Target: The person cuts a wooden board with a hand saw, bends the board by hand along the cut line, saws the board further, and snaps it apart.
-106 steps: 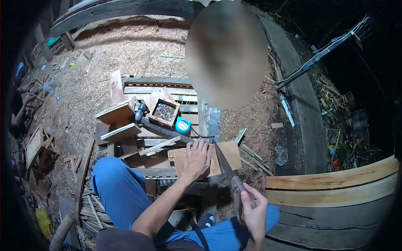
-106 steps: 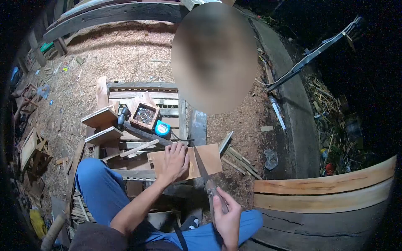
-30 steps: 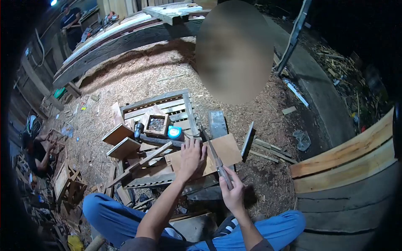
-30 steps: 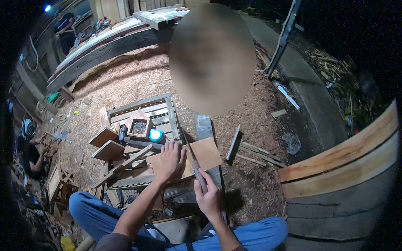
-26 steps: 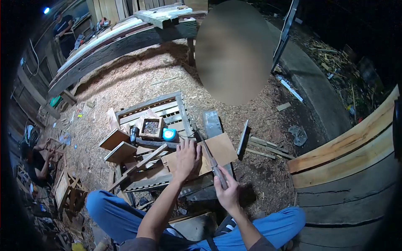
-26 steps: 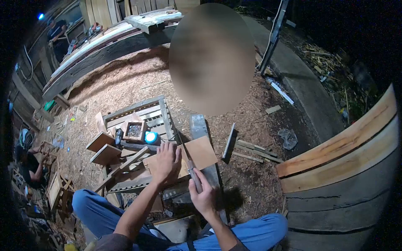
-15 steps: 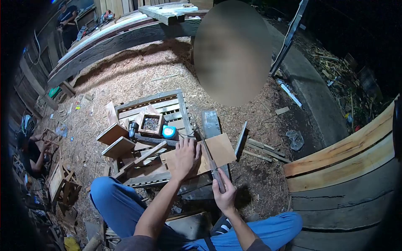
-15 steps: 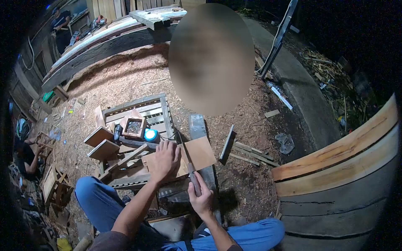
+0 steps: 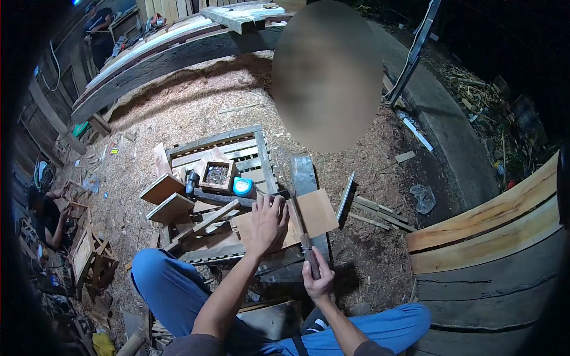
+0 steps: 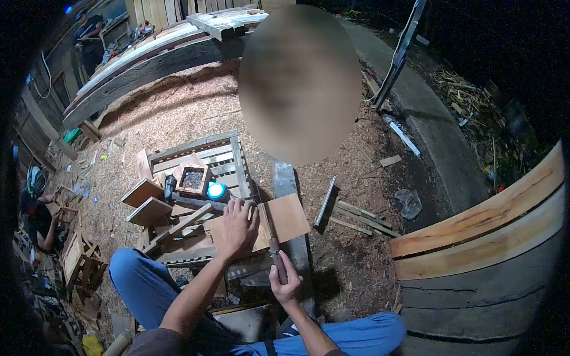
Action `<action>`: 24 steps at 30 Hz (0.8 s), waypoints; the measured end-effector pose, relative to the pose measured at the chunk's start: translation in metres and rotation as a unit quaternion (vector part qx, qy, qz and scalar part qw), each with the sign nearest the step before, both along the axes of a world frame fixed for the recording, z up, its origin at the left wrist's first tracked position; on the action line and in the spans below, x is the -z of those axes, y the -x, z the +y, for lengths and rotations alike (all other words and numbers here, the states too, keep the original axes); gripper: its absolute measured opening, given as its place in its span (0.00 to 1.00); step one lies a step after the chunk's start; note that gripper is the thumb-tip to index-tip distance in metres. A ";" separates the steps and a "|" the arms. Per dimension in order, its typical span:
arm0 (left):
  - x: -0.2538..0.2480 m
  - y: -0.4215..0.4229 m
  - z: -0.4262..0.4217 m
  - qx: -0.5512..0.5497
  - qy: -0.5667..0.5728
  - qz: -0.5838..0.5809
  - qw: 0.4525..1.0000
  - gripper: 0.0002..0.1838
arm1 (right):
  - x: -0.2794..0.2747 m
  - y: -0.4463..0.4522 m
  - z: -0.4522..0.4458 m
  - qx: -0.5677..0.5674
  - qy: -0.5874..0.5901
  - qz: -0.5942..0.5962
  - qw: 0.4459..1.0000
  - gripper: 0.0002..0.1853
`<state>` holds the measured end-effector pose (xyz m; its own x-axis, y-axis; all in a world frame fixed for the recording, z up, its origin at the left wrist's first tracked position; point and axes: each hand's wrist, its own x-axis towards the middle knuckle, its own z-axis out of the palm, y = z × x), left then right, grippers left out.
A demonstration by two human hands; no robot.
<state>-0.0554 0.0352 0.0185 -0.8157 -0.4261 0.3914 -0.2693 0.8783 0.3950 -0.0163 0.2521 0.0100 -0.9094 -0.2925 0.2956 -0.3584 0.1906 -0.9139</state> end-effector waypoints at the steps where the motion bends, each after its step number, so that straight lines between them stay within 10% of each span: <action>1: 0.000 -0.001 0.000 0.003 0.000 -0.003 1.000 0.16 | 0.003 0.000 0.000 -0.003 0.000 -0.001 1.000 0.24; 24: -0.004 -0.004 0.002 -0.004 -0.052 0.047 0.998 0.12 | -0.153 -0.008 0.044 -0.035 -0.044 -0.190 0.980 0.24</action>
<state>-0.0510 0.0373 0.0221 -0.7734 -0.4753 0.4194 -0.2339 0.8289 0.5081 -0.0081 0.2959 0.1628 -0.9258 -0.3672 -0.0899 -0.0103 0.2621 -0.9650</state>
